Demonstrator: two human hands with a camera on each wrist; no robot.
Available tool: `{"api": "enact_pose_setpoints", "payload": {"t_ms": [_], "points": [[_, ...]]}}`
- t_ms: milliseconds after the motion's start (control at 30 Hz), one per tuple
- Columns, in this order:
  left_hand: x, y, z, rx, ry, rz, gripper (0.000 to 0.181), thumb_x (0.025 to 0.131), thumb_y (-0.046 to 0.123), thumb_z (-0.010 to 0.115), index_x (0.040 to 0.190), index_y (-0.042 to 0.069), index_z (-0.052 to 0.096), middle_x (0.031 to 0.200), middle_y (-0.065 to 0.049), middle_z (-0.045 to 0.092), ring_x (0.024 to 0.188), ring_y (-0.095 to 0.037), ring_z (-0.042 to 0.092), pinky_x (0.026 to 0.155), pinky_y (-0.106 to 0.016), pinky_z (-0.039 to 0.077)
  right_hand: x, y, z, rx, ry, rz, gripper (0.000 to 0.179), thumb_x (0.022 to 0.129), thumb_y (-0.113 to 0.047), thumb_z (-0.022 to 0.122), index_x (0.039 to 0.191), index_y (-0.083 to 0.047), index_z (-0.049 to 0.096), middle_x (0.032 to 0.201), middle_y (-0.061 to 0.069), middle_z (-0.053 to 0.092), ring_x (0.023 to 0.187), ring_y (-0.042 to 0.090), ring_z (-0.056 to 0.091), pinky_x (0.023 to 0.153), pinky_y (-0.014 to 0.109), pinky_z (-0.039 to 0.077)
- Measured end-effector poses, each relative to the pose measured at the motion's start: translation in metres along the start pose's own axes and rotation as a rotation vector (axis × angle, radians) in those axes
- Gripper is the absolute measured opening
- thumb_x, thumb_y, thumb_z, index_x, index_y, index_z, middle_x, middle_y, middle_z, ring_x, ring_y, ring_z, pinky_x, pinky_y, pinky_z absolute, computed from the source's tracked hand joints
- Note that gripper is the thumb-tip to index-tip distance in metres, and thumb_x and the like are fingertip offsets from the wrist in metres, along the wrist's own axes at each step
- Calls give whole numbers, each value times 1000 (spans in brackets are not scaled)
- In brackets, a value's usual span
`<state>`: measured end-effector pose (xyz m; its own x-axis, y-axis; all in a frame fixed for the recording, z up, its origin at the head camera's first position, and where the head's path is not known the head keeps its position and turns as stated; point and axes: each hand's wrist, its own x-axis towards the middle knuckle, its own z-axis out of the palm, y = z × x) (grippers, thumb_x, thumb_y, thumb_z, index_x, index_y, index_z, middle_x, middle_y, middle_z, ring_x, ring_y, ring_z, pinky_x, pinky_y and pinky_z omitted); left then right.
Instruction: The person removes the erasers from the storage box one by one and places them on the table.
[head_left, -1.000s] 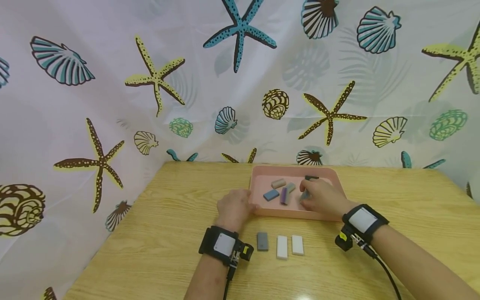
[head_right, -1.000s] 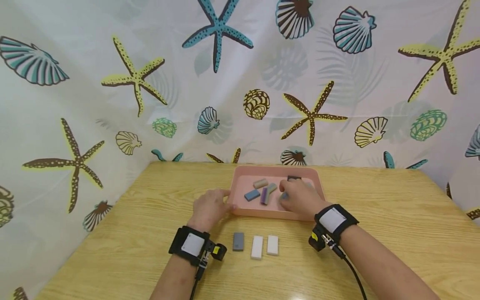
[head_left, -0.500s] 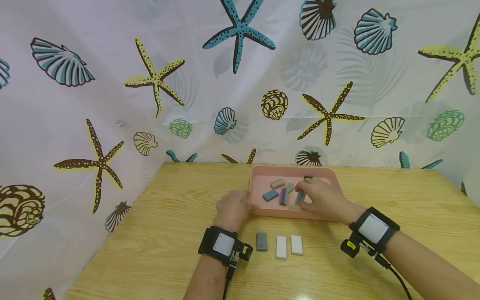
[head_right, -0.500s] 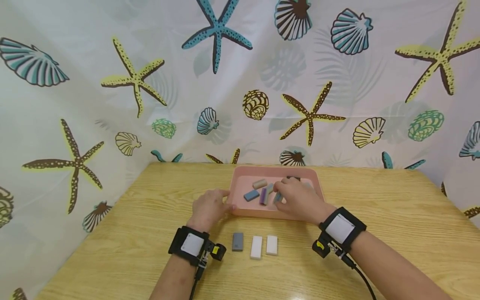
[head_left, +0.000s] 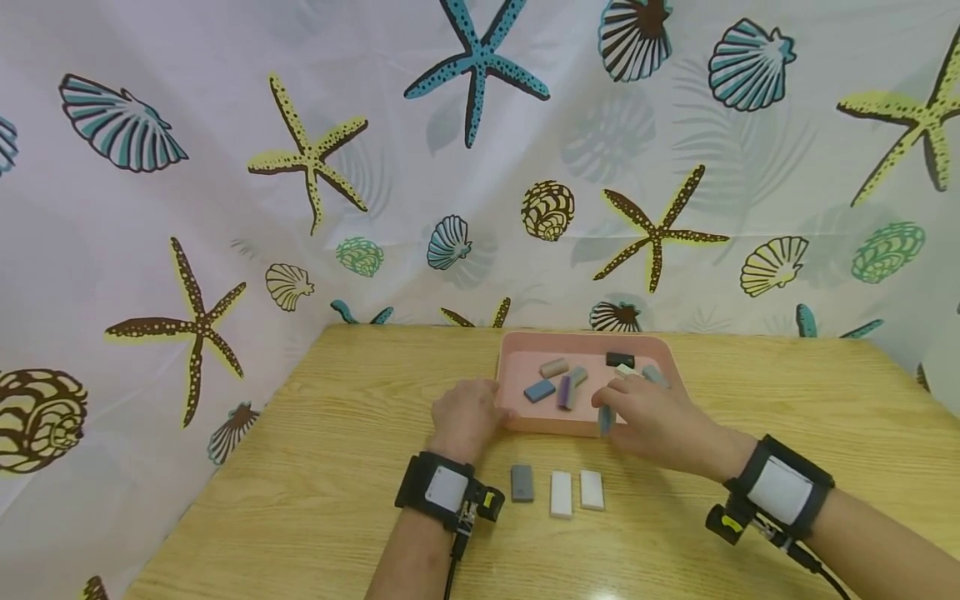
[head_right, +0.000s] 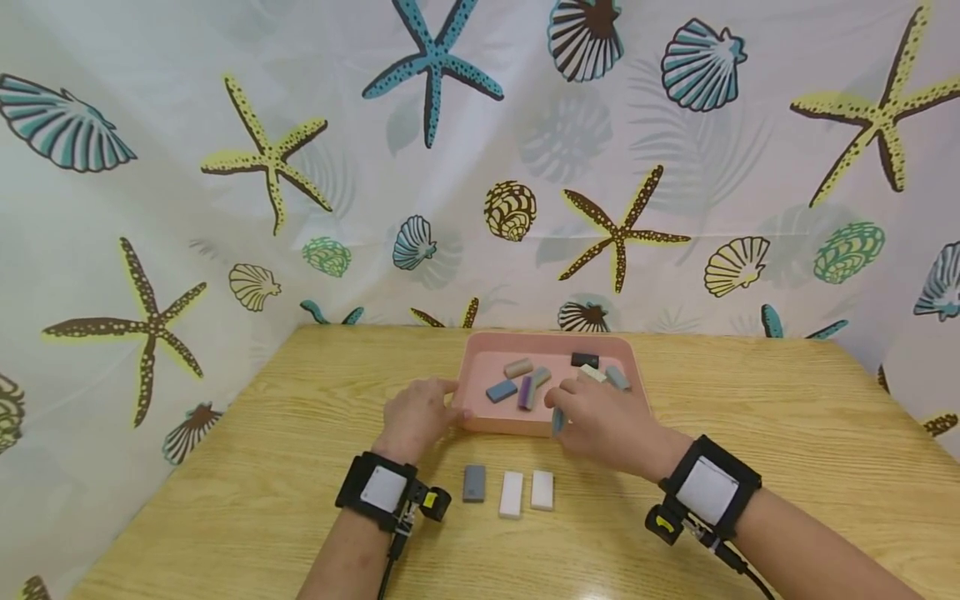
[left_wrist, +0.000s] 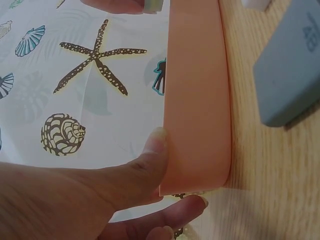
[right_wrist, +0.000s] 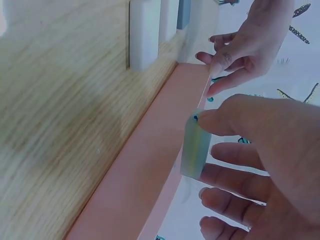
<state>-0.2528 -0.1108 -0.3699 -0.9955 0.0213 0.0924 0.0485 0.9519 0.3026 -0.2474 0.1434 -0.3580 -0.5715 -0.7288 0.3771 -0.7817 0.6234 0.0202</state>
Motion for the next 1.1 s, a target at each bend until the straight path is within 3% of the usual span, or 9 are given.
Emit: {"api": "enact_pose_setpoints", "payload": {"t_ms": [167, 533, 933, 1100], "points": [[0, 0, 0, 6, -1, 3, 42, 76, 40, 71, 112, 19, 64, 92, 0, 65, 67, -13, 51, 53, -33, 42, -8, -8, -4, 4, -19, -35, 30, 72, -18, 72, 100, -17, 60, 86, -7, 57, 79, 8, 48, 66, 32, 43], [1, -1, 1, 1, -6, -4, 39, 77, 39, 72, 109, 19, 65, 88, 1, 63, 67, -13, 51, 51, -32, 40, -26, -23, -9, 176, -288, 37, 35, 73, -25, 72, 105, -19, 58, 96, -8, 56, 84, 6, 47, 69, 28, 46], [0, -1, 1, -10, -13, 0, 38, 77, 38, 71, 110, 18, 65, 89, 1, 64, 66, -13, 51, 52, -34, 41, -35, -30, -1, 204, -409, 101, 33, 71, -27, 74, 100, -21, 59, 94, -11, 54, 83, 5, 45, 70, 30, 46], [0, -1, 2, -7, 3, 10, 39, 77, 38, 71, 111, 18, 65, 92, 0, 65, 67, -13, 52, 52, -35, 43, -36, -29, 1, 194, -422, 82, 31, 71, -30, 75, 97, -23, 59, 94, -12, 54, 83, 6, 45, 70, 30, 46]]}}
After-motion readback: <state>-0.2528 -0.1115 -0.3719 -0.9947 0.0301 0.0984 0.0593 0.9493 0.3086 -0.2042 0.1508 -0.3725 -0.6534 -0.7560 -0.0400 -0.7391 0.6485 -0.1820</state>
